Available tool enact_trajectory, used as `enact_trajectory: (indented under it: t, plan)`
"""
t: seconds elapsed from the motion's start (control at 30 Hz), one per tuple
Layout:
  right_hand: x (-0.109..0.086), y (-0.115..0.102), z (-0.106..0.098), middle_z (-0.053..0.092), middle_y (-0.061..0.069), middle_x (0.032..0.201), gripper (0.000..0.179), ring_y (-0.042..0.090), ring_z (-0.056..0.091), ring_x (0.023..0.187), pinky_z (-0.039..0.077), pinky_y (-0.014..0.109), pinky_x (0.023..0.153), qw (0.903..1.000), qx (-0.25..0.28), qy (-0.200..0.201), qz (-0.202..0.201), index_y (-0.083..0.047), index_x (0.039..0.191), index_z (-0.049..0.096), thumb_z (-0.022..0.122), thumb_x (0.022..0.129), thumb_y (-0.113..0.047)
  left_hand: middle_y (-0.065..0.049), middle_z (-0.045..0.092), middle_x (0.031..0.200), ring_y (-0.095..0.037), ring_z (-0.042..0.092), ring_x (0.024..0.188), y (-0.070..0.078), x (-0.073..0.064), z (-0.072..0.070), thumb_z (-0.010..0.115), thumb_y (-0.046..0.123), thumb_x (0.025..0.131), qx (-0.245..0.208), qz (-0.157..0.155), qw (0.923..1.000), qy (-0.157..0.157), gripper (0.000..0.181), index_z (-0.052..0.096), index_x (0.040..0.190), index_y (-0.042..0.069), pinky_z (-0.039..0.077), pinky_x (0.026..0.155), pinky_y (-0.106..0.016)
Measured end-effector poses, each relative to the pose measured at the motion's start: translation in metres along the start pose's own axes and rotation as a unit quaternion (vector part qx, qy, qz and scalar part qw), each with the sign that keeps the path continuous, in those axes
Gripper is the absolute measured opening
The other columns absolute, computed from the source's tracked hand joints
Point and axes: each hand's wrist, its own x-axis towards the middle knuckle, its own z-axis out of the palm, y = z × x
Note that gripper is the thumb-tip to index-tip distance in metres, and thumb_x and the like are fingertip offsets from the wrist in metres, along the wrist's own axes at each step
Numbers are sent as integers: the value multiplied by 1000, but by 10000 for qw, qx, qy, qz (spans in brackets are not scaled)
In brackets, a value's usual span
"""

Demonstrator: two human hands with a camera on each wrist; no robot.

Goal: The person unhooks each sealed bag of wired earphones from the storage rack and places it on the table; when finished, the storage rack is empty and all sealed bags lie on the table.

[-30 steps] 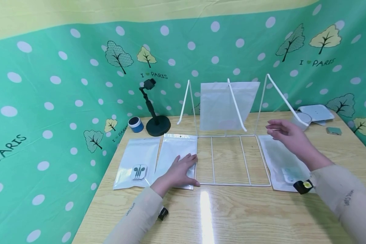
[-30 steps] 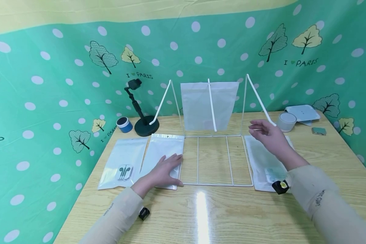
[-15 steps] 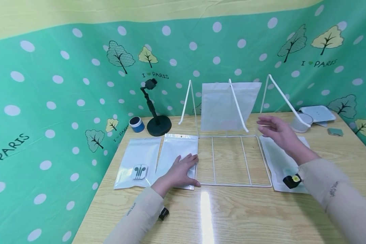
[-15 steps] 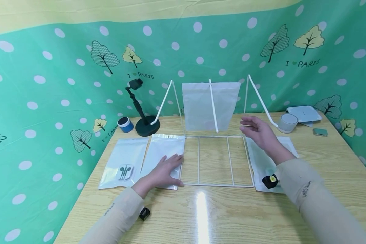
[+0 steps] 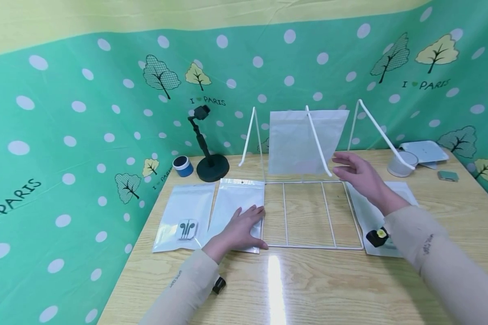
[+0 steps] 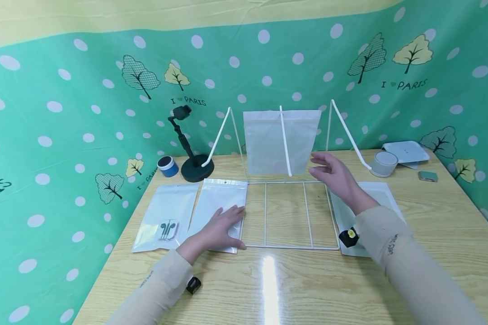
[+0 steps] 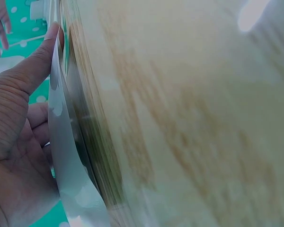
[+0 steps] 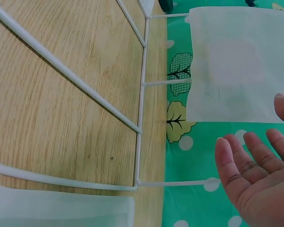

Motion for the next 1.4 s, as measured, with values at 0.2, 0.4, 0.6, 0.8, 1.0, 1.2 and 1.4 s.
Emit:
enact_trajectory:
  t: [0.2,0.4,0.6,0.8,1.0,1.2,1.4]
  plan:
    - [7,3,8,41,25,145,59,40,48,125,49,13,82,9998,194,-26,-25,1,150,29,54,101,-22,1,27,159,-20,16,148,0,0,0,76,63,71,8,-9,10000,5,104,34,152,12,5,119,-50]
    - [14,0,15,46,26,139,51,40,50,121,48,14,82,9999,81,93,44,5,145,34,52,101,-12,0,27,159,-20,16,148,1,0,0,76,63,71,20,-12,10000,-9,104,34,152,12,5,119,-51]
    - [18,-4,21,56,27,123,41,37,55,112,48,18,84,9982,-268,475,235,9,136,43,53,99,-6,-1,27,159,-22,17,148,1,0,1,76,62,72,26,11,10000,11,104,34,152,11,6,118,-51]
    - [18,-2,22,62,24,116,33,34,57,107,49,41,87,9965,-611,519,235,4,125,58,54,101,-17,-1,27,159,-22,17,148,2,0,1,77,61,72,13,-2,10000,28,103,34,152,11,6,118,-51]
    - [15,-2,22,60,26,125,36,40,55,116,46,55,96,9967,-575,551,145,3,125,60,54,101,-24,-1,28,159,-22,18,148,2,0,1,77,62,72,16,-1,10000,46,104,35,152,11,6,118,-51]
    - [10,-6,21,56,26,131,38,42,52,122,45,56,98,9968,-566,550,84,3,130,57,52,102,-22,-1,28,159,-22,18,148,2,1,0,77,62,71,13,9,10000,61,104,35,152,11,6,118,-52]
    - [4,-6,21,56,22,133,40,38,54,122,47,52,97,9976,-403,563,25,1,133,56,50,103,-26,-1,28,159,-22,18,148,1,1,1,77,62,72,39,11,10000,49,103,35,152,11,6,118,-52]
